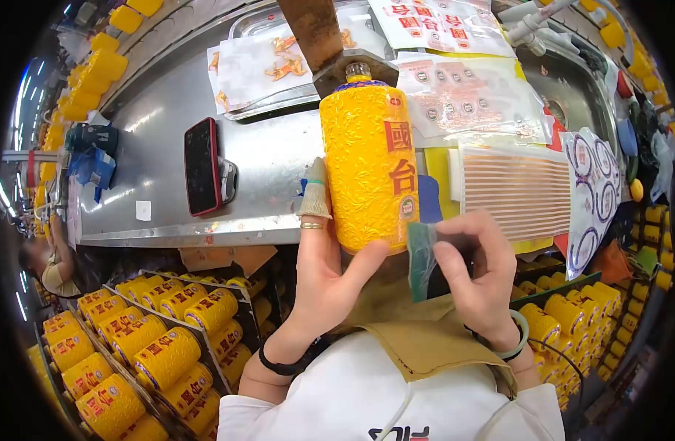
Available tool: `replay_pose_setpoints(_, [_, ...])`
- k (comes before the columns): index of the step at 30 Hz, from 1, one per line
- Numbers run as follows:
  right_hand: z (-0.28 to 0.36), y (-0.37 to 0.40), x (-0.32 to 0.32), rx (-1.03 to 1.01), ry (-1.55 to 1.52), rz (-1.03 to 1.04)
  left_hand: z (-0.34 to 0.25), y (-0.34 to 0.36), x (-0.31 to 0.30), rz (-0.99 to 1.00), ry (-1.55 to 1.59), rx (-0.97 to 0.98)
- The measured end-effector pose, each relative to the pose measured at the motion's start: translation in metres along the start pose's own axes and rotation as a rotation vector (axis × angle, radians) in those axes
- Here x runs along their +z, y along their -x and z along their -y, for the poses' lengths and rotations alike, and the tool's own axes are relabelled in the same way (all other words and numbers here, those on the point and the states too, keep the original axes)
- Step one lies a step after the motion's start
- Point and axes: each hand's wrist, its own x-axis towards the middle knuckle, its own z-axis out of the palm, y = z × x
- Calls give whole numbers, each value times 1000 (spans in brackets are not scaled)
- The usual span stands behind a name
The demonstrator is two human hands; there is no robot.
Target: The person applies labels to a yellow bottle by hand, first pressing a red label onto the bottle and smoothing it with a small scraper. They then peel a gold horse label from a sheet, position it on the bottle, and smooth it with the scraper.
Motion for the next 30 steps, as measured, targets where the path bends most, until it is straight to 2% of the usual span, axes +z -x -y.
replay_pose_setpoints(2, [7,-2,3,-14,14,13,4,2,-6,21,150,47])
replay_pose_setpoints(9, [29,-9,18,-94,122,86,10,2,-17,108,26,116])
replay_pose_setpoints(11, [32,-10,18,-132,170,103,8,0,-13,-41,178,-96])
replay_pose_setpoints(12, [29,-8,16,-132,172,103,11,4,-16,-41,180,-95])
replay_pose_setpoints(14, [15,-2,13,-37,113,10,20,13,-27,30,-388,233])
replay_pose_setpoints(15, [7,1,11,-5,85,-18,21,10,-24,-30,-501,338])
replay_pose_setpoints(16, [4,2,10,-6,85,-18,22,10,-23,-30,-500,340])
replay_pose_setpoints(18, [-1,3,8,91,-47,-75,25,9,-21,-110,-891,590])
replay_pose_setpoints(20, [-11,4,-1,112,-32,-56,24,3,-17,-177,-917,626])
replay_pose_setpoints(22, [-20,1,-9,124,119,-13,29,-2,-25,-82,-977,866])
replay_pose_setpoints(24, [-18,1,-12,182,135,-21,30,2,-24,-105,-947,804])
replay_pose_setpoints(26, [-18,1,-11,195,-17,-82,40,4,-25,-133,-816,760])
replay_pose_setpoints(27, [-8,-3,-14,219,-55,-91,52,11,-21,-229,-430,516])
replay_pose_setpoints(30, [-10,-6,-15,171,-52,-117,50,19,-22,-274,-612,550])
